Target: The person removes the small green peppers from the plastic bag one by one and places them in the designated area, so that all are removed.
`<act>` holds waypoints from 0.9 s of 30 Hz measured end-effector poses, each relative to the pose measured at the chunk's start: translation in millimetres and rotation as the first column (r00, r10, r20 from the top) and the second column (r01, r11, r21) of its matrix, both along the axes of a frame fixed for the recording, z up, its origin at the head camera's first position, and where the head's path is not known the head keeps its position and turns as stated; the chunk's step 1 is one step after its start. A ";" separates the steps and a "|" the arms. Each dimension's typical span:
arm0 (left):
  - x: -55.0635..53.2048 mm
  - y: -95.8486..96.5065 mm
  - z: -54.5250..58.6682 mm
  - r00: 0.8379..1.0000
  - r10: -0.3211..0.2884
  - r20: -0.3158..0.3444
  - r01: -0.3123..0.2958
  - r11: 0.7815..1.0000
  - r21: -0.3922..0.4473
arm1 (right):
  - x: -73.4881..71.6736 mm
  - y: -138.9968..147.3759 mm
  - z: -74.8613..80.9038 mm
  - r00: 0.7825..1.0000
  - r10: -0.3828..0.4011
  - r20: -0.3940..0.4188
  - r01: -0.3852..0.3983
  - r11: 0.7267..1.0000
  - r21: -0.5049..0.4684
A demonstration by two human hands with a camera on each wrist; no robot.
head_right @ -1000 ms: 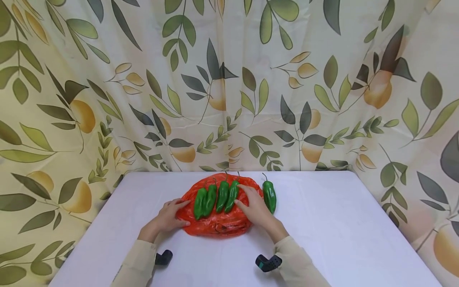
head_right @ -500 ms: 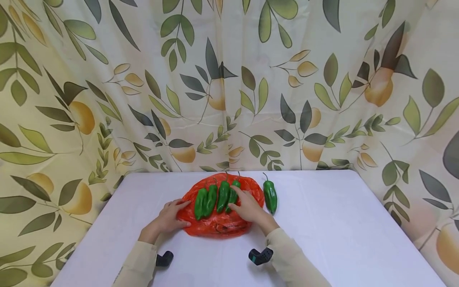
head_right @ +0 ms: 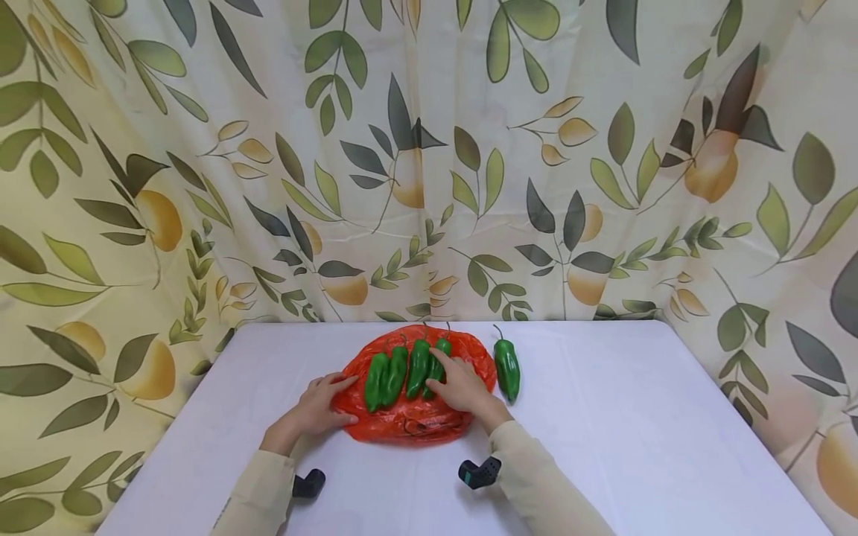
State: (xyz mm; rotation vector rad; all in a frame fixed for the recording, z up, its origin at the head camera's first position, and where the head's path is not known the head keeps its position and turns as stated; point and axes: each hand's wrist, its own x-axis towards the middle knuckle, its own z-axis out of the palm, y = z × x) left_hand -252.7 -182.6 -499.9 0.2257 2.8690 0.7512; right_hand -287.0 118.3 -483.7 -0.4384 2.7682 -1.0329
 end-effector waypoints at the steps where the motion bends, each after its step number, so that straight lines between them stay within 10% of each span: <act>1: -0.2 0.5 -0.2 1.000 0.000 -0.003 0.000 1.000 0.003 | 0.0 0.0 -0.2 1.000 -0.005 0.002 0.005 1.000 0.006; 27: 3.6 1.7 5.9 1.000 0.003 0.007 -0.003 1.000 0.017 | 5.7 1.8 -9.8 0.998 -0.045 -0.044 0.043 0.998 -0.051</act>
